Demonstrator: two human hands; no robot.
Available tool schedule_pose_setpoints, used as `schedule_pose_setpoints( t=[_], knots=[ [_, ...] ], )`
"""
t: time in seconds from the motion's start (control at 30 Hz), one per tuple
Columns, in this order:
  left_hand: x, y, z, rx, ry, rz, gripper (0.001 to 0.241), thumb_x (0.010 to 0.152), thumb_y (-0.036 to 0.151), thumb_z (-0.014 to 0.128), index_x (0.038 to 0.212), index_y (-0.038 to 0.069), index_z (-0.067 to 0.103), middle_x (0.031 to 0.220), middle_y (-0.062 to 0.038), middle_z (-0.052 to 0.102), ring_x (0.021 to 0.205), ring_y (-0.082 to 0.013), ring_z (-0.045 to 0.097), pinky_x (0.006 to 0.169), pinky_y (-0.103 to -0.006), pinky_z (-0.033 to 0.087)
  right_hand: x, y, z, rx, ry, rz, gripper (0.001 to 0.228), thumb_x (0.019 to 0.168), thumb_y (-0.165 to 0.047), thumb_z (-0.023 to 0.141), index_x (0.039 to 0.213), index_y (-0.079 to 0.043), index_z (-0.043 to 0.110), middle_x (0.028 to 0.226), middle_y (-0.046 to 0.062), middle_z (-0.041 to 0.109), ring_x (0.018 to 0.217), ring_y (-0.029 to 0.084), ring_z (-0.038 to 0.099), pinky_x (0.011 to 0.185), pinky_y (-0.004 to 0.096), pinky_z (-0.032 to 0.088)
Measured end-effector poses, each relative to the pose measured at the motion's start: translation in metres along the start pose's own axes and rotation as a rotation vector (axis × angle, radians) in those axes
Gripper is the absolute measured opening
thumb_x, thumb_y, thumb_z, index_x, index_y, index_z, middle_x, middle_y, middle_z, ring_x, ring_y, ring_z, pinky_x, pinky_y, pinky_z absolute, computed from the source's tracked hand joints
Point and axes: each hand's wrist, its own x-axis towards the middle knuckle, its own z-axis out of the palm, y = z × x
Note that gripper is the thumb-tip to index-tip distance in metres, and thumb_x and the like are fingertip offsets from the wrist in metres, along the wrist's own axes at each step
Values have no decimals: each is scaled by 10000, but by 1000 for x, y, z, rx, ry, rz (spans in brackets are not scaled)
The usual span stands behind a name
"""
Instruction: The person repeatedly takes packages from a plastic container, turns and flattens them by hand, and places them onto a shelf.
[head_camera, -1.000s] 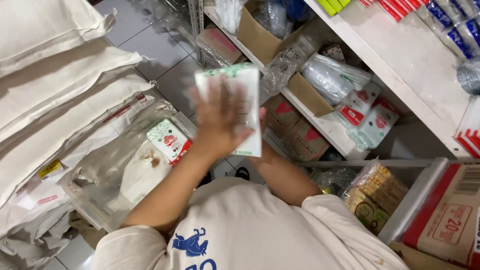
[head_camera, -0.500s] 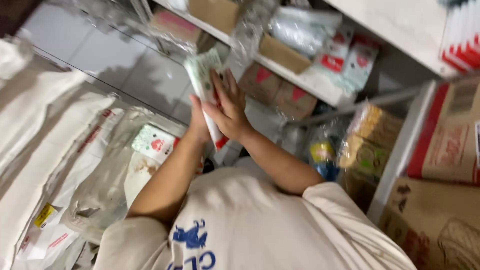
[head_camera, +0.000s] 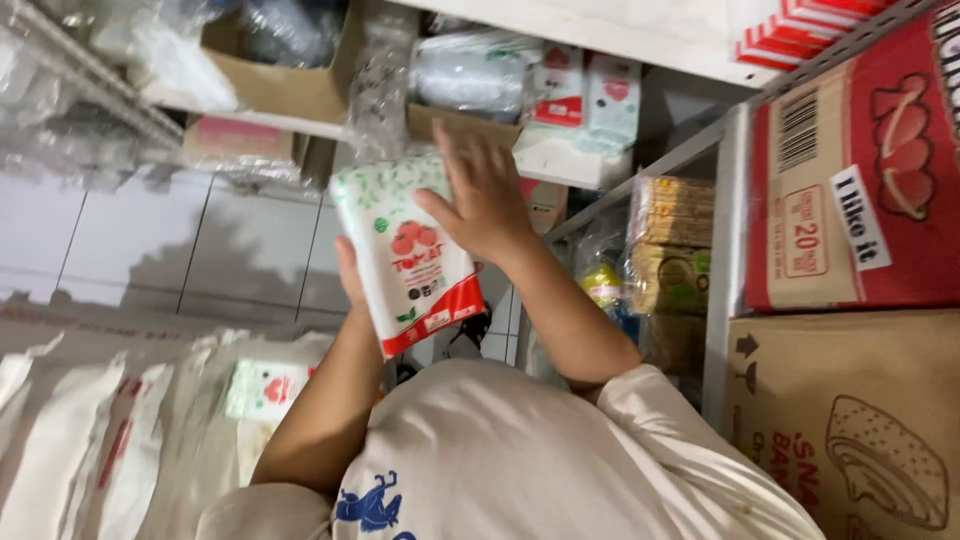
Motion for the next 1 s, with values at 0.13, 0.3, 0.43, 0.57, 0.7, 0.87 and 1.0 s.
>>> schedule_pose_setpoints(
  t=[0.13, 0.3, 0.43, 0.57, 0.7, 0.87, 1.0],
  knots=[
    [54, -3, 17, 163, 124, 148, 857, 988, 672, 435, 1593, 72, 345, 1573, -186, 459, 1437, -369, 466, 1213, -524, 393, -26, 56, 26, 710, -8, 108, 964, 999, -396, 742, 1637, 44, 168, 1648, 315, 244, 1516, 412, 236, 1213, 554, 242],
    [120, -13, 30, 375, 181, -60, 644, 996, 460, 514, 1497, 59, 463, 1478, -165, 542, 1357, -319, 528, 1166, -476, 420, -61, 109, 25, 1209, -330, 772, 572, 1022, -224, 695, 1481, 82, 546, 1193, 288, 703, 810, 394, 573, 626, 497, 413],
    [168, -34, 40, 981, 51, -113, 427, 1036, 221, 566, 1411, 18, 547, 1330, -128, 646, 1203, -212, 605, 1052, -389, 487, -51, 156, 8, 1425, 69, 541, 538, 962, -169, 711, 1409, 51, 508, 1268, 136, 674, 1106, 182, 677, 956, 343, 579],
    [209, -58, 49, 1348, -8, -36, 312, 1070, 92, 569, 1362, -15, 544, 1254, -96, 665, 1142, -143, 622, 998, -311, 504, -33, 191, -23, 1417, 227, 508, 539, 960, -131, 709, 1420, 43, 488, 1244, 118, 682, 1076, 164, 692, 926, 335, 596],
    [260, -78, 60, 1143, -69, -117, 308, 1060, 96, 552, 1333, -40, 509, 1208, -103, 689, 1085, -136, 644, 959, -310, 535, -32, 198, -61, 1337, 327, 644, 664, 919, -141, 726, 1512, -35, 446, 954, 76, 682, 623, 74, 540, 463, 232, 385],
    [318, -106, 53, 1032, -150, -161, 302, 1060, 87, 570, 1320, -51, 506, 1228, -133, 693, 1081, -152, 660, 954, -321, 552, -24, 214, -87, 1403, 538, 589, 682, 966, -135, 722, 1574, -36, 428, 911, 59, 667, 607, 91, 544, 477, 265, 417],
    [358, -119, 60, 944, -163, -189, 346, 1052, 92, 585, 1344, -64, 485, 1255, -143, 700, 1126, -166, 680, 992, -321, 549, -6, 222, -101, 1340, 636, 616, 647, 956, -131, 674, 1547, -62, 420, 1034, 44, 699, 644, 124, 604, 516, 287, 474]
  ],
)
